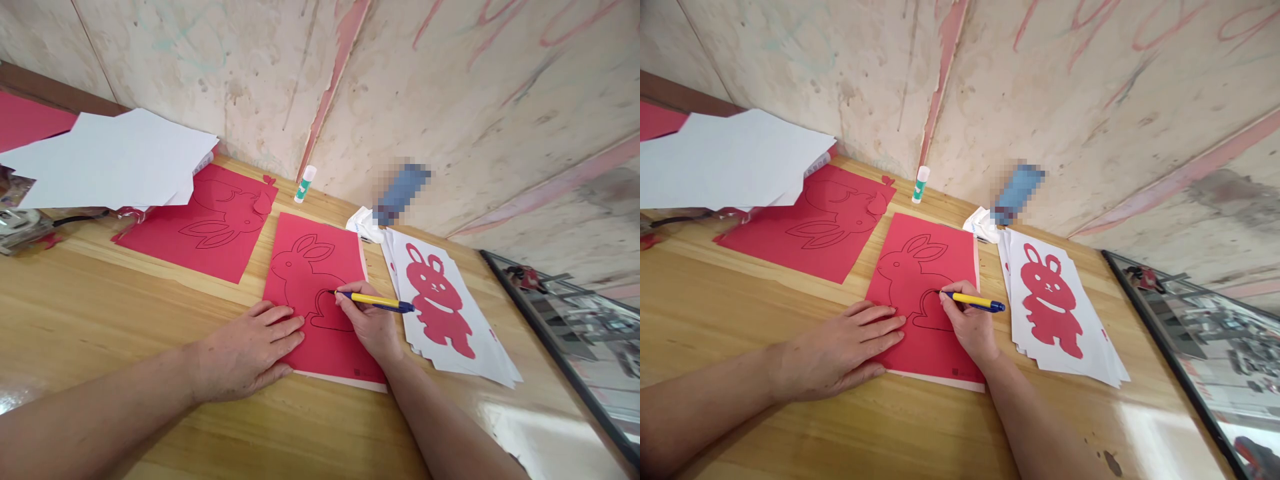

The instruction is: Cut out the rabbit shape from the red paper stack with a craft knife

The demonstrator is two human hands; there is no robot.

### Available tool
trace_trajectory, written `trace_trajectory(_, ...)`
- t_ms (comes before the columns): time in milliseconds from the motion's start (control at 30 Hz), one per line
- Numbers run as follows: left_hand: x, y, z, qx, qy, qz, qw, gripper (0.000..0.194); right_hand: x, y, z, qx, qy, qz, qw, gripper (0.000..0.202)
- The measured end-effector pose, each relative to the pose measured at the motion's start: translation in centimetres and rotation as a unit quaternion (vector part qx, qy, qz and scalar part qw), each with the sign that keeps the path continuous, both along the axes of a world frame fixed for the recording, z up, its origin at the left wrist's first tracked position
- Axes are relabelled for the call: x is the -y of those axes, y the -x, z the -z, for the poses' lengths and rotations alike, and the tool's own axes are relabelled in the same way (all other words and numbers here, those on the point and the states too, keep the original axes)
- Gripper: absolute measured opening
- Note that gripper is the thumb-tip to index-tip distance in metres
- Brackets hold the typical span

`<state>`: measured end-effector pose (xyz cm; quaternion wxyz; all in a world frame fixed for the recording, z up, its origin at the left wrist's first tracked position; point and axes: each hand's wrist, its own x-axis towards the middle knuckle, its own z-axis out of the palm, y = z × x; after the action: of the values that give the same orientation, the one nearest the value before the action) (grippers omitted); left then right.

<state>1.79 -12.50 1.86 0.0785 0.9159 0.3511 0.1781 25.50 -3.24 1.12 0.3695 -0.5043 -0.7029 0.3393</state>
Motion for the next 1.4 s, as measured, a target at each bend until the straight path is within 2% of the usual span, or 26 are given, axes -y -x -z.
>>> trace_trajectory(533,0.0,-0.1,0.0,0.009,-0.004,0.001,1.0,0.039,0.0,0.1,-0.4,-0.018,0.008,-0.016,1.0,0.021)
trace_trajectory(700,0.0,-0.1,0.1,-0.002,-0.003,-0.003,1.0,0.039,-0.3,-0.5,0.6,-0.091,0.011,0.046,0.995,0.019)
trace_trajectory(800,0.0,0.0,0.1,-0.012,-0.007,-0.003,1.0,0.04,-0.5,-0.7,0.9,-0.097,0.006,0.069,0.993,0.018)
trace_trajectory(1100,0.0,-0.1,0.0,-0.024,-0.004,0.002,1.0,0.042,-0.2,-0.1,0.0,-0.052,-0.005,0.029,0.998,0.014)
trace_trajectory(1400,0.0,0.0,0.0,-0.015,-0.006,0.001,1.0,0.041,-0.3,-0.1,0.2,-0.046,-0.001,0.024,0.999,0.016)
